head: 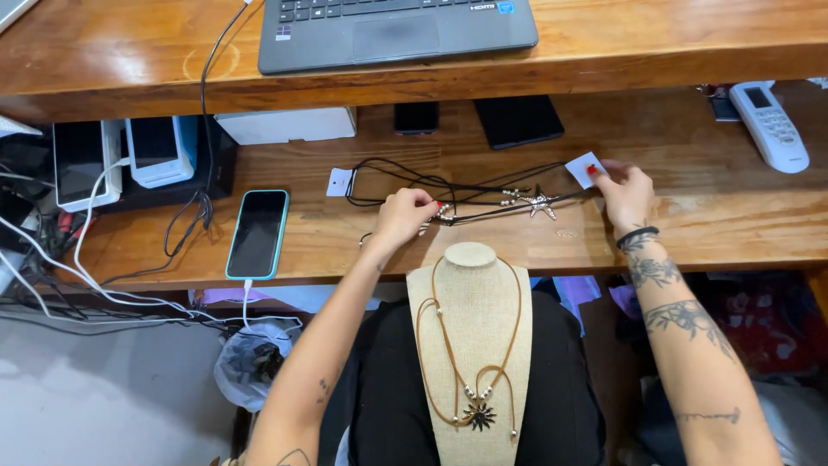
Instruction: The person is untangling several black cord necklaces, attaching price tags, and hanging them onto a jewelry display bust on a wooden desk.
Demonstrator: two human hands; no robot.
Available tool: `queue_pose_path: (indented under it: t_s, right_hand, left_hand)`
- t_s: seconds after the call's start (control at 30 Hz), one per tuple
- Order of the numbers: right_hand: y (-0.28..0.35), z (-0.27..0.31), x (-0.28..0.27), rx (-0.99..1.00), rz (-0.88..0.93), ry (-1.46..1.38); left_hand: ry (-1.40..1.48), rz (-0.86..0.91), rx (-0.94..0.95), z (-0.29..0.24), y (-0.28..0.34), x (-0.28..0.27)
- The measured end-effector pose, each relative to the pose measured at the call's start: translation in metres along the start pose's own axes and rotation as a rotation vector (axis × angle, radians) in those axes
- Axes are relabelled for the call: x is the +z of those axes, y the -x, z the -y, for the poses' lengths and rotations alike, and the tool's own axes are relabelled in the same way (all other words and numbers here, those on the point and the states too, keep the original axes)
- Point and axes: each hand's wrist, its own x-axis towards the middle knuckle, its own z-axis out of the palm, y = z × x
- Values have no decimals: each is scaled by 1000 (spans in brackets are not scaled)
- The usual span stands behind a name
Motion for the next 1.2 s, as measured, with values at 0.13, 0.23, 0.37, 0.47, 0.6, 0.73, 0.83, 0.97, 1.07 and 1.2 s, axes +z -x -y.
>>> queue_pose_path:
  t_s: [0.13,0.23,0.37,0.47,0.6,0.73,0.83,0.97,1.07,1.2]
  right_hand:
    - [30,35,-4,6,-26,111]
    - [44,45,-2,-9,-49,157]
    - [66,63,-7,-89,-134,93]
    - [86,67,-12,-199,-230,17]
    - [122,76,-15,-453,-250,-57]
    - [171,97,-3,-469,0,-13]
    - [194,109,0,-519,158,95]
    - [215,138,-17,-342,469,260]
    - [211,134,-14,-268,524,228]
    - [211,140,-11,-198,481,222]
  left_hand:
    - [-116,-46,17,-10,13,4]
    - [-186,-55,28,-25,33,-6]
    - [-368,-235,224,-26,50,-12]
    - [-388,-388,381,-22,73,-17]
    - [-223,-277,366,-28,129,-33]
    - [-223,-180,286,-39,164,-32]
    - [-112,-114,201,-33,167,-19]
    - [19,-123,140,-21,159,-12]
    - [57,-152,112,-25,158,-13]
    - [25,-207,70,-43,166,-23]
